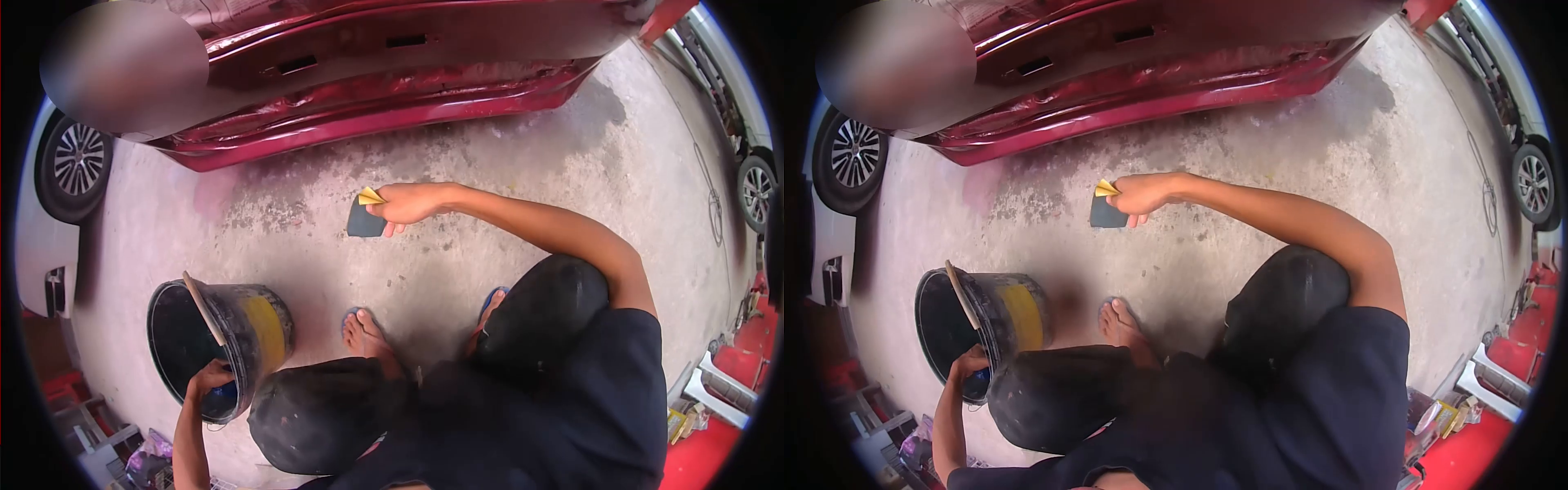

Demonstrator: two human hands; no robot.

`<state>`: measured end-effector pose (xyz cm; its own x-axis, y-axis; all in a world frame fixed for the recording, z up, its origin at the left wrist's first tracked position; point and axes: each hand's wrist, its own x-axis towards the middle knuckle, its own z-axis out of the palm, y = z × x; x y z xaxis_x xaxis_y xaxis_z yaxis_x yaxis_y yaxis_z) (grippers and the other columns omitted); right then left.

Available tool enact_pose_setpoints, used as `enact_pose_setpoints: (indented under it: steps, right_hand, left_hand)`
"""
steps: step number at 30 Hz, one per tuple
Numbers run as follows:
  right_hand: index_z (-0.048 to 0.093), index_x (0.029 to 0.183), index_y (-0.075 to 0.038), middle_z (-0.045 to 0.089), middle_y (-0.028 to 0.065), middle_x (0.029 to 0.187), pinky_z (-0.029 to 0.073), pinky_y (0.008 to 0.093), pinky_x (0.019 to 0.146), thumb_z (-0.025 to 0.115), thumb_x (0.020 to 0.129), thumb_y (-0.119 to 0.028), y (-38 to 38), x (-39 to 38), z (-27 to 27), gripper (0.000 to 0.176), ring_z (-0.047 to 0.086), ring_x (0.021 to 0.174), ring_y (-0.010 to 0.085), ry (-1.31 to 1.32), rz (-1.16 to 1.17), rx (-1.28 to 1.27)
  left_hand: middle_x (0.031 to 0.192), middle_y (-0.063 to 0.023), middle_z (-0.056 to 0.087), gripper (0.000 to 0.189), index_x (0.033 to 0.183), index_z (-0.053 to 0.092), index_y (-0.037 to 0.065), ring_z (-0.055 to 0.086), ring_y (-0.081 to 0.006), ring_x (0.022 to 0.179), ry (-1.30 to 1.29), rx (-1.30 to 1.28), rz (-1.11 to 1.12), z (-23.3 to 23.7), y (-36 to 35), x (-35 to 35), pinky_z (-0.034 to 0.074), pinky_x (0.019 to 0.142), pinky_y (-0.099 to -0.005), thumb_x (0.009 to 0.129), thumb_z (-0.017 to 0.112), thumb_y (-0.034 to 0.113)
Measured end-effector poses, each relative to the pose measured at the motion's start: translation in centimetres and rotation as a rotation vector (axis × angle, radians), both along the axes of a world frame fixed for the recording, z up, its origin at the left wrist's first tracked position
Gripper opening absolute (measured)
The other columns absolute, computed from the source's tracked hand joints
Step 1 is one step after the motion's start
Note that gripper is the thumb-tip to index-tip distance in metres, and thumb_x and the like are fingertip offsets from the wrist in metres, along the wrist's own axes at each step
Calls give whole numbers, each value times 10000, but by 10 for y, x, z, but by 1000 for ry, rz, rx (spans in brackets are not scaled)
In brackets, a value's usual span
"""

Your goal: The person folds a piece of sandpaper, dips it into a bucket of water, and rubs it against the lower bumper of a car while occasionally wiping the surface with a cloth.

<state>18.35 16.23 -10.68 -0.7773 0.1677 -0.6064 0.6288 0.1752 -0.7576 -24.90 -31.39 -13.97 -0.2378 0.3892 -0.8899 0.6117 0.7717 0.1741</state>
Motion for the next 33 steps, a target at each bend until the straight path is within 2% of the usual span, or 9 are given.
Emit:
enact_pose_setpoints:
  steps: [4, 8, 10, 13, 16, 19, 22, 28, 33]
  right_hand:
    - [510, 1351, 118, 692, 222, 1162, 551, 428, 914, 391, 1130, -318, 0, -8, 1, 503, 711, 1059, 261, 10, 46, 27]
    - [503, 1362, 123, 649, 225, 1193, 559, 425, 895, 375, 1115, -259, 3, -5, 15, 472, 710, 1034, 264, 107, 40, -19]
    - [519, 1343, 116, 654, 215, 1170, 554, 424, 881, 377, 1113, -251, 0, -7, 8, 456, 709, 1031, 261, 146, -6, -46]
    - [549, 1315, 107, 673, 212, 1120, 544, 439, 870, 391, 1101, -229, 1, -6, -3, 429, 708, 1026, 272, 163, -81, -40]
    - [578, 1282, 99, 698, 223, 1079, 542, 446, 864, 428, 1086, -228, 6, -9, 1, 409, 715, 1028, 298, 152, -73, 65]
    - [600, 1255, 81, 717, 249, 1103, 540, 443, 877, 482, 1059, -260, 17, -14, 5, 411, 720, 1062, 331, 89, -94, 218]
    - [630, 1294, 39, 718, 272, 1169, 524, 457, 944, 532, 982, -242, 35, -26, -30, 431, 701, 1127, 382, 42, -282, 315]
    - [626, 1347, -30, 718, 239, 1232, 529, 440, 976, 669, 974, -314, 49, -37, -74, 472, 694, 1165, 329, 500, -1384, 285]
    - [589, 1375, 8, 592, 241, 1424, 462, 486, 1059, 622, 943, -110, 81, -2, -63, 449, 593, 1266, 366, 672, -1791, 576]
  left_hand:
    - [1001, -154, 803, 458, 1070, 811, 46, 769, -220, 938, 39, 248, -264, -59, -82, -57, 578, 880, -358, 735, 844, 356]
    - [963, -121, 778, 278, 989, 729, 50, 745, -241, 956, -165, 475, 322, 96, 26, 5, 598, 847, -376, 718, 742, -9]
    - [1239, -177, 695, 468, 1215, 608, 82, 747, -323, 1020, -323, 614, 650, 169, 58, 2, 661, 803, -443, 780, 782, 90]
    - [1623, -231, 427, 785, 1495, 452, 172, 698, -386, 1199, -217, 979, 613, 234, 110, 5, 679, 788, -400, 838, 823, 389]
    - [1396, -188, 603, 427, 1246, 541, 145, 716, -269, 1115, -268, 937, 423, 258, 194, 21, 663, 777, -364, 897, 770, 233]
    - [1002, -26, 648, 156, 1032, 637, 95, 663, -120, 855, -218, 927, 216, 198, 310, 91, 580, 756, -294, 907, 730, 92]
    - [738, -11, 669, 318, 856, 721, 64, 637, -92, 672, -91, 1093, -187, 123, 413, 195, 530, 650, -284, 958, 800, 354]
    - [833, -156, 744, 213, 872, 717, 112, 712, -429, 763, 187, 1620, -871, 69, 561, 347, 572, 660, -518, 928, 714, 318]
    - [767, -100, 686, 230, 774, 646, 85, 672, -375, 655, 164, 1844, -910, 75, 569, 358, 534, 572, -473, 937, 715, 233]
